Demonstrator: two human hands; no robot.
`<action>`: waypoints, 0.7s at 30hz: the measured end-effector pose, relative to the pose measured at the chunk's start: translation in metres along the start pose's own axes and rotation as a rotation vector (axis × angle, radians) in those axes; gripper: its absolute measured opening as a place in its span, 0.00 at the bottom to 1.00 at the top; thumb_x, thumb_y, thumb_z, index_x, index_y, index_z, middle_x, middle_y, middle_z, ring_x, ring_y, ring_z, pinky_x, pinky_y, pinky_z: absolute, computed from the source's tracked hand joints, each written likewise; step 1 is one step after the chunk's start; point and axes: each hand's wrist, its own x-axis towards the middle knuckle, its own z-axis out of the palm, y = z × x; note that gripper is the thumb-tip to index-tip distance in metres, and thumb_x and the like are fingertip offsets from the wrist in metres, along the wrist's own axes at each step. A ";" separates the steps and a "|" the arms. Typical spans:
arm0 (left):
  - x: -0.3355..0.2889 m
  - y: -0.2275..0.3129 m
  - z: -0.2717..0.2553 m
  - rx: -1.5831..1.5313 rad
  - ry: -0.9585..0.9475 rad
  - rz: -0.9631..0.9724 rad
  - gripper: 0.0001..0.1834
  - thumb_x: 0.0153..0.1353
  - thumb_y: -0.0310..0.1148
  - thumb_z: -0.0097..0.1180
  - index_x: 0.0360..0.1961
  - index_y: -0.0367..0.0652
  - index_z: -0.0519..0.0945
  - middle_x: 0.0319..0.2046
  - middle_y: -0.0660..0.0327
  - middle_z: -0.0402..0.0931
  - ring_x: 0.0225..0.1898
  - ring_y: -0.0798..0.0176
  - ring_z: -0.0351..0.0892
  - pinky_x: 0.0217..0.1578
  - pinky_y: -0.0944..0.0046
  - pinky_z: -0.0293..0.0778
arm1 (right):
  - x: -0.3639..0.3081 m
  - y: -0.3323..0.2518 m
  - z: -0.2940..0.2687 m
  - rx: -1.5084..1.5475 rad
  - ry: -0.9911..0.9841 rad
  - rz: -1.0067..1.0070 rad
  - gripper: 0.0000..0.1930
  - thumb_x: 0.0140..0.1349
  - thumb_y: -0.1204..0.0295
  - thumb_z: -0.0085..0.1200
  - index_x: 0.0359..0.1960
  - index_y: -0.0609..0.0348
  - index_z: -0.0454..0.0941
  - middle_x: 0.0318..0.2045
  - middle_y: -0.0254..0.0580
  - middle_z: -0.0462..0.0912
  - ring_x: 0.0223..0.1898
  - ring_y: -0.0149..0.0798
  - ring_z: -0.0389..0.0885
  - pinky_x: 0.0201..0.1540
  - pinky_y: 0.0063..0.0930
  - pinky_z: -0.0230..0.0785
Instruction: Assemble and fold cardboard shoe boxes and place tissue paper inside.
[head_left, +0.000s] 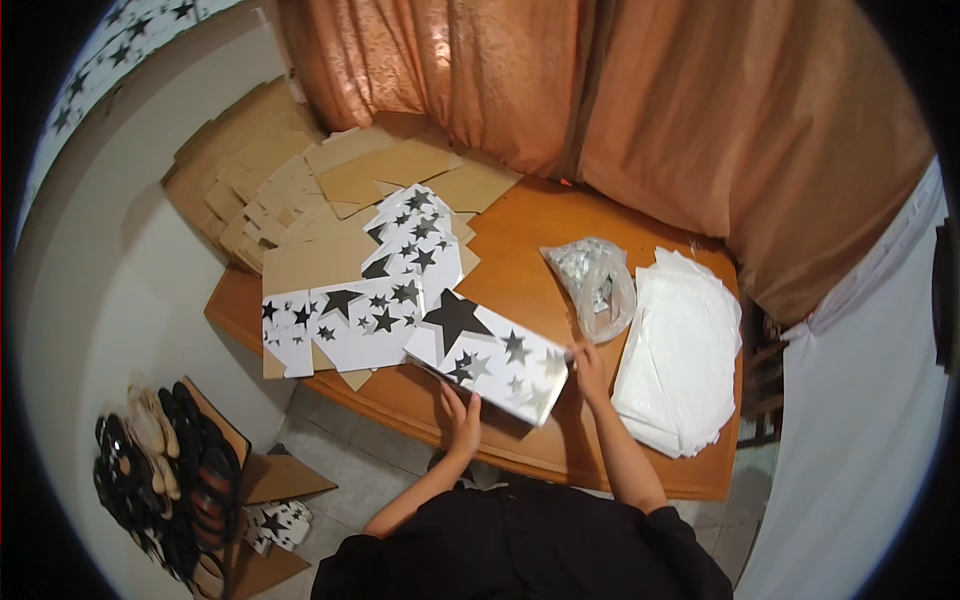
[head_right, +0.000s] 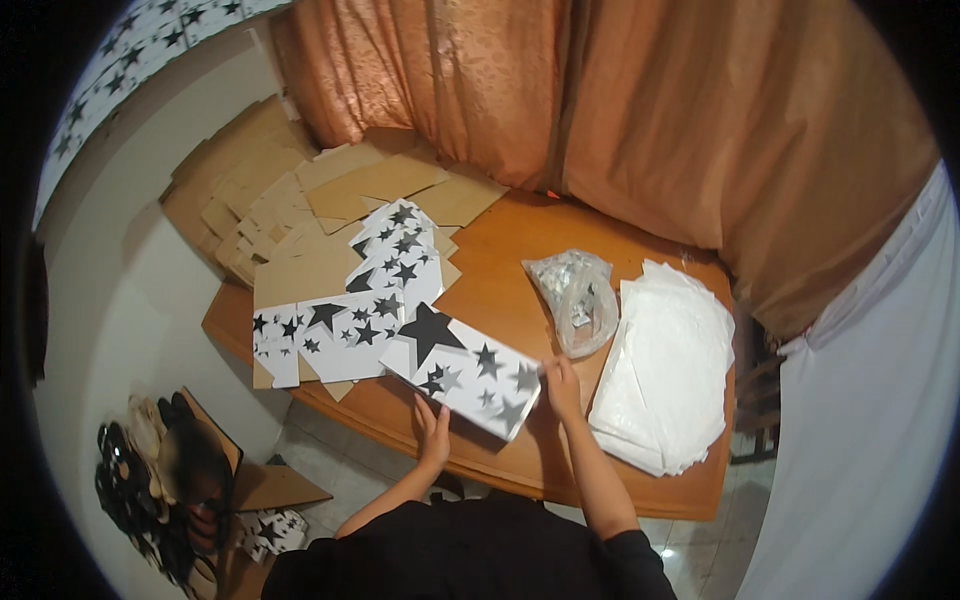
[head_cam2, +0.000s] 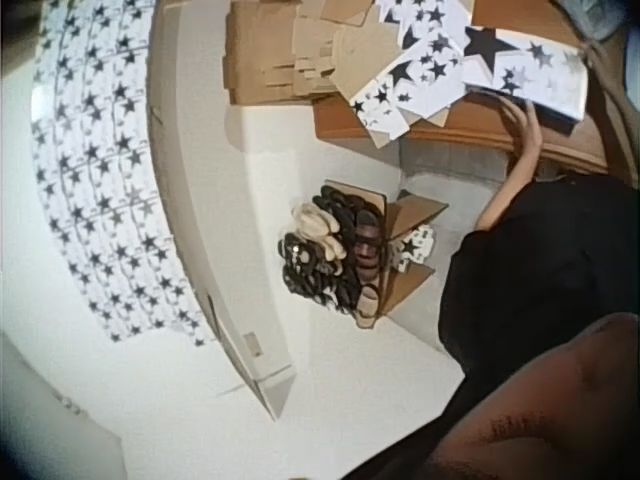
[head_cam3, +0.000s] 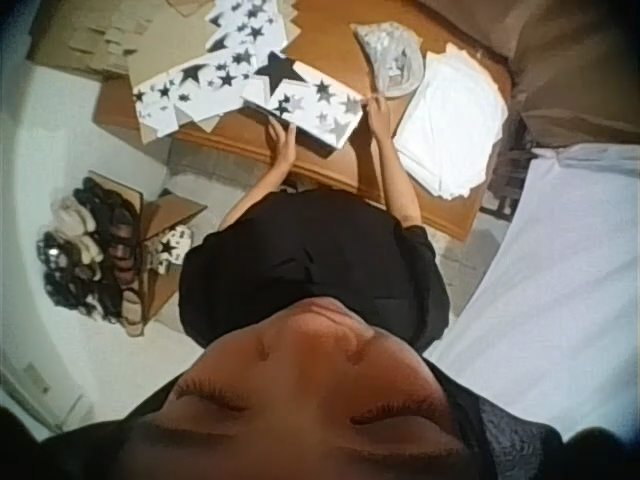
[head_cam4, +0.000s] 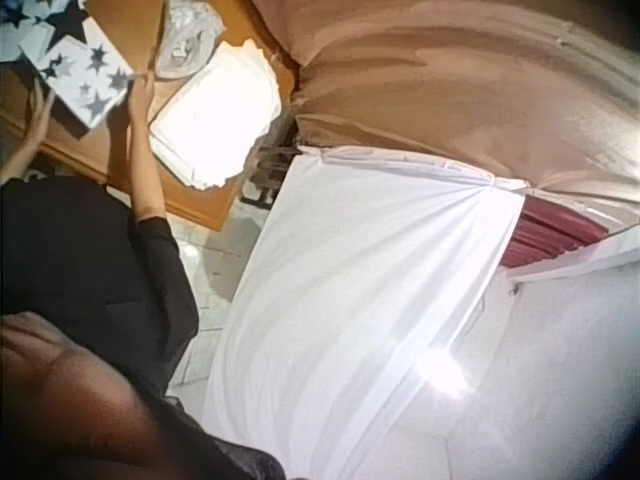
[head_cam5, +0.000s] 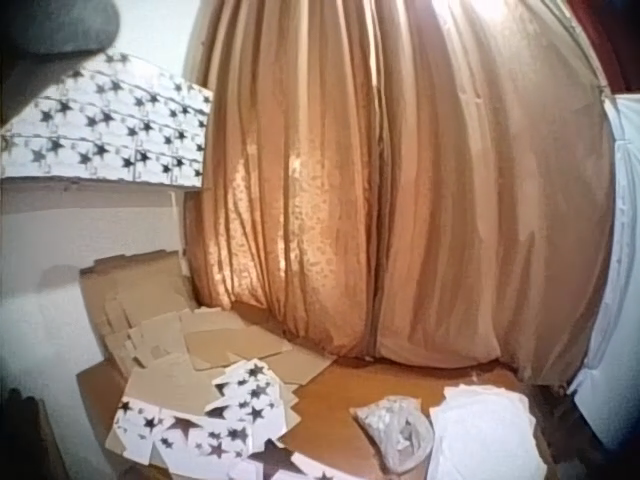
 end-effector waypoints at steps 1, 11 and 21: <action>-0.012 0.000 0.004 -0.020 -0.024 -0.005 0.43 0.65 0.47 0.43 0.67 0.34 0.35 0.68 0.44 0.30 0.69 0.47 0.31 0.66 0.55 0.32 | -0.016 0.003 -0.003 -0.002 -0.048 0.030 0.13 0.64 0.63 0.47 0.38 0.62 0.73 0.34 0.40 0.77 0.40 0.33 0.73 0.47 0.27 0.64; -0.075 -0.004 0.002 -0.443 -0.170 0.055 0.42 0.67 0.38 0.42 0.66 0.38 0.26 0.69 0.53 0.27 0.69 0.59 0.30 0.65 0.66 0.34 | -0.136 -0.010 -0.012 -0.102 -0.179 -0.344 0.28 0.52 0.64 0.61 0.54 0.62 0.67 0.47 0.48 0.70 0.52 0.44 0.67 0.55 0.35 0.59; -0.167 0.073 -0.125 -0.686 -0.121 0.267 0.42 0.64 0.30 0.38 0.65 0.40 0.20 0.69 0.54 0.23 0.70 0.60 0.27 0.65 0.66 0.32 | -0.184 -0.111 0.065 0.024 -0.452 -0.783 0.46 0.42 0.66 0.68 0.63 0.55 0.52 0.55 0.53 0.56 0.56 0.48 0.61 0.57 0.40 0.57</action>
